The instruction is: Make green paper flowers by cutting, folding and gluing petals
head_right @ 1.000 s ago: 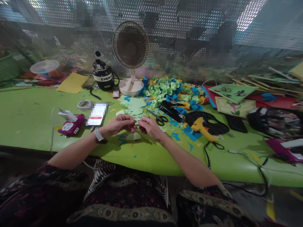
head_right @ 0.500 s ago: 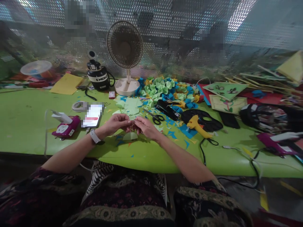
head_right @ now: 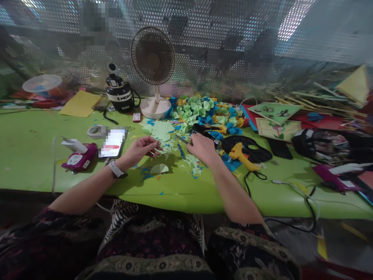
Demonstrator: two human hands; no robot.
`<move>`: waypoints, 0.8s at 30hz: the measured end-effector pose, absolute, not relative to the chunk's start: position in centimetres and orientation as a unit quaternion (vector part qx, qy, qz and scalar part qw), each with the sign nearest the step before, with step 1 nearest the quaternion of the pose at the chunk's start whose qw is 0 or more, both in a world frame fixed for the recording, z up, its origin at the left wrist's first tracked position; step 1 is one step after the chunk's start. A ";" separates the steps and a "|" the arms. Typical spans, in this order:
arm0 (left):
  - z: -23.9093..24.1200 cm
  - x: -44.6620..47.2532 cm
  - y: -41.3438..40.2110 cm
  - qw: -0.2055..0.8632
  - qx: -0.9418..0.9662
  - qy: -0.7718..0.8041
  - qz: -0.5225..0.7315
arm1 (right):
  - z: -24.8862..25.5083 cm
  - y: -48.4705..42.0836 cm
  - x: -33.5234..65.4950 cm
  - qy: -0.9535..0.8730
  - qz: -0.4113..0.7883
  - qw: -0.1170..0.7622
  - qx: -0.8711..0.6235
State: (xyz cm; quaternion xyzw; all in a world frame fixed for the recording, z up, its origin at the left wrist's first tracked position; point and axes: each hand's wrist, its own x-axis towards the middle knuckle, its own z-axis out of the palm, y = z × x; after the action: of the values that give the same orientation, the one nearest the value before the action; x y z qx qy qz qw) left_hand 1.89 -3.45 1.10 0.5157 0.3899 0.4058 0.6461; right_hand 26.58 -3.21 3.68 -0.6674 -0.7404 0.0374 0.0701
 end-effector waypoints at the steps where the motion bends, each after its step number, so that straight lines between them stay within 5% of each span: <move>1: 1.1 1.9 -3.4 0.643 0.514 0.391 0.411 | 3.6 -2.8 27.1 -0.730 0.030 0.020 -0.682; 4: 0.9 1.8 -3.2 0.635 0.513 0.391 0.425 | 3.3 -2.1 27.8 -0.719 0.030 -0.052 -0.692; 17: 1.1 1.5 -3.2 0.684 0.463 0.361 0.433 | 3.7 -1.5 28.6 -0.699 0.060 -0.064 -0.710; 21: 1.3 1.5 -3.2 0.679 0.456 0.359 0.449 | 4.2 -1.9 28.9 -0.687 0.109 0.035 -0.718; 24: 1.3 1.6 -3.2 0.680 0.444 0.355 0.463 | 4.0 -2.6 28.2 -0.674 0.269 0.190 -0.662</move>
State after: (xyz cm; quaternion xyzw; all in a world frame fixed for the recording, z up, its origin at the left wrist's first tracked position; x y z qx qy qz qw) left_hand 1.57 -3.24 1.27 0.4445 0.3554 0.4629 0.6796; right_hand 28.22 -2.63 4.02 -0.6616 -0.6737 0.2689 0.1899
